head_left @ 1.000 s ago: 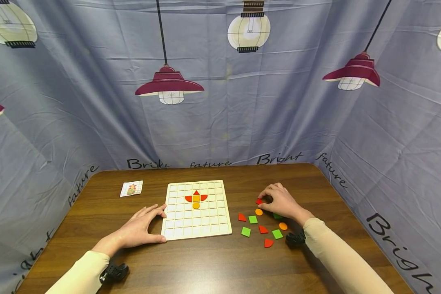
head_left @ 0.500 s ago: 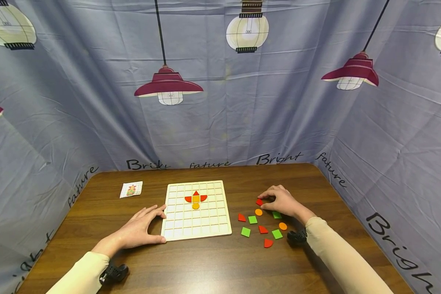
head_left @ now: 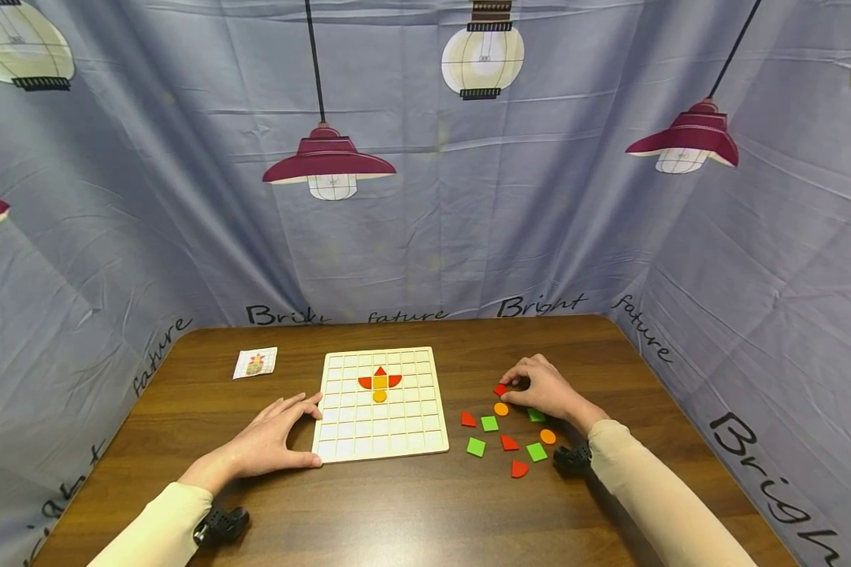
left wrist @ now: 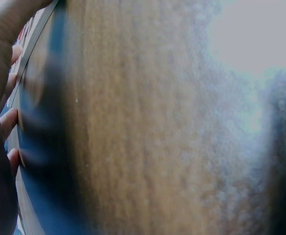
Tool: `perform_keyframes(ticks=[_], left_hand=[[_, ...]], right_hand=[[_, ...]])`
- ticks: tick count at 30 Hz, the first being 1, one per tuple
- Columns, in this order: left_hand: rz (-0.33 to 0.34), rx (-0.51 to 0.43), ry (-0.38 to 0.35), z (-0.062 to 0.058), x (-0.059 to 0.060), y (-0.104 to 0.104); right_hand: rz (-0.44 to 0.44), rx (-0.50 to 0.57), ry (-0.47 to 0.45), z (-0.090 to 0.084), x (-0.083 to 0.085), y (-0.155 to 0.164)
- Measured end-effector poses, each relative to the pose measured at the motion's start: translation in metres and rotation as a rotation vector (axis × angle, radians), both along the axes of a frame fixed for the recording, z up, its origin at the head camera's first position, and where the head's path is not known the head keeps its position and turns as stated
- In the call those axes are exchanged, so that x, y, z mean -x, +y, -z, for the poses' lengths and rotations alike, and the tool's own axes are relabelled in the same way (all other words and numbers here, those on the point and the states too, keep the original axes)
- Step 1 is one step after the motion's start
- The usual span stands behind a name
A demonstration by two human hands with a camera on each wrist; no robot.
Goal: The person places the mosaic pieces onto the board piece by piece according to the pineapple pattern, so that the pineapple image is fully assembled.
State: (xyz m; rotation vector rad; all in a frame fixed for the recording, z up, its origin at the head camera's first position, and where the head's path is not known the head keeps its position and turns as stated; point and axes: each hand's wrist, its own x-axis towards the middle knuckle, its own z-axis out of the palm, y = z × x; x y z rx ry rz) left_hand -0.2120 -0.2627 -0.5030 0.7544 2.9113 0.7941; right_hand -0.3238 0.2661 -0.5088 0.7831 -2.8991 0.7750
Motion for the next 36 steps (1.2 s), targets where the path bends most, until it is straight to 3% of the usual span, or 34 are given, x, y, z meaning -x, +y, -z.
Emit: perform_keyframes(ticks=[6, 11, 24, 36], left_hand=[[0.008, 0.003, 0.019, 0.000, 0.001, 0.000], [0.005, 0.006, 0.011, -0.002, 0.000, 0.000], [0.009, 0.006, -0.003, -0.003, 0.000, 0.000], [0.017, -0.002, 0.014, -0.001, 0.002, -0.001]], right_hand=[[-0.005, 0.012, 0.034, -0.005, 0.002, -0.014], [-0.039, 0.029, 0.023, -0.016, 0.005, -0.046], [-0.288, -0.052, 0.039, -0.021, 0.008, -0.159], [-0.327, -0.086, 0.057, -0.013, 0.013, -0.183]])
